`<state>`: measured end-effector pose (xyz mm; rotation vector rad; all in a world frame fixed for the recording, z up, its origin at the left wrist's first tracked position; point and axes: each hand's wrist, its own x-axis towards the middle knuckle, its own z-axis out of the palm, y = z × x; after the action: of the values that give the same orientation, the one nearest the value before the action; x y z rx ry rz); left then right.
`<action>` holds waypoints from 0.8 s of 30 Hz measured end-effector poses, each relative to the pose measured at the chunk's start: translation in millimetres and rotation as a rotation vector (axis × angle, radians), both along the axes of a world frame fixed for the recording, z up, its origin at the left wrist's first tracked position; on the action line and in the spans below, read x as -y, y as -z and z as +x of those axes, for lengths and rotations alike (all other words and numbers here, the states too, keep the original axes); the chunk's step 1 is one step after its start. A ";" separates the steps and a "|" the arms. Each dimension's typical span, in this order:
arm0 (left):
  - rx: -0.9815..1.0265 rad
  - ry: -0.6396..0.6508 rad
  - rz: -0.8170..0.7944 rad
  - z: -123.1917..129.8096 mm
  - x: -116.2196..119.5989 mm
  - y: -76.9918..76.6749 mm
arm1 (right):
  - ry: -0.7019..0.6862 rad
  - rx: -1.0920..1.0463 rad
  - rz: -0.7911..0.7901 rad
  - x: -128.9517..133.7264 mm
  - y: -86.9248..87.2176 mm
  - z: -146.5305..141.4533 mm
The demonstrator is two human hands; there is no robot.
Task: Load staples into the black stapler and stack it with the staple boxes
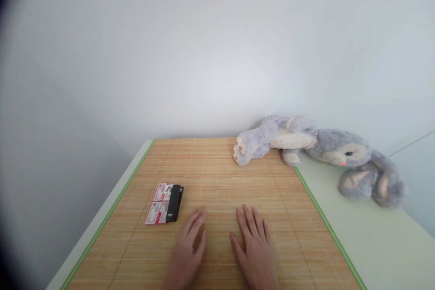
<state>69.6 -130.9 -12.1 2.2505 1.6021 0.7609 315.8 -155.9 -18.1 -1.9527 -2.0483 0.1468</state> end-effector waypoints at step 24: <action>-0.262 -0.013 0.113 30.5 -16.8 -4.6 | -0.005 0.093 -0.024 -6.2 -4.6 -9.9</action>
<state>100.1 -114.1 -7.6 2.5113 1.7274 0.5927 305.8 -149.7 -13.5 -2.0041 -2.1198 0.0836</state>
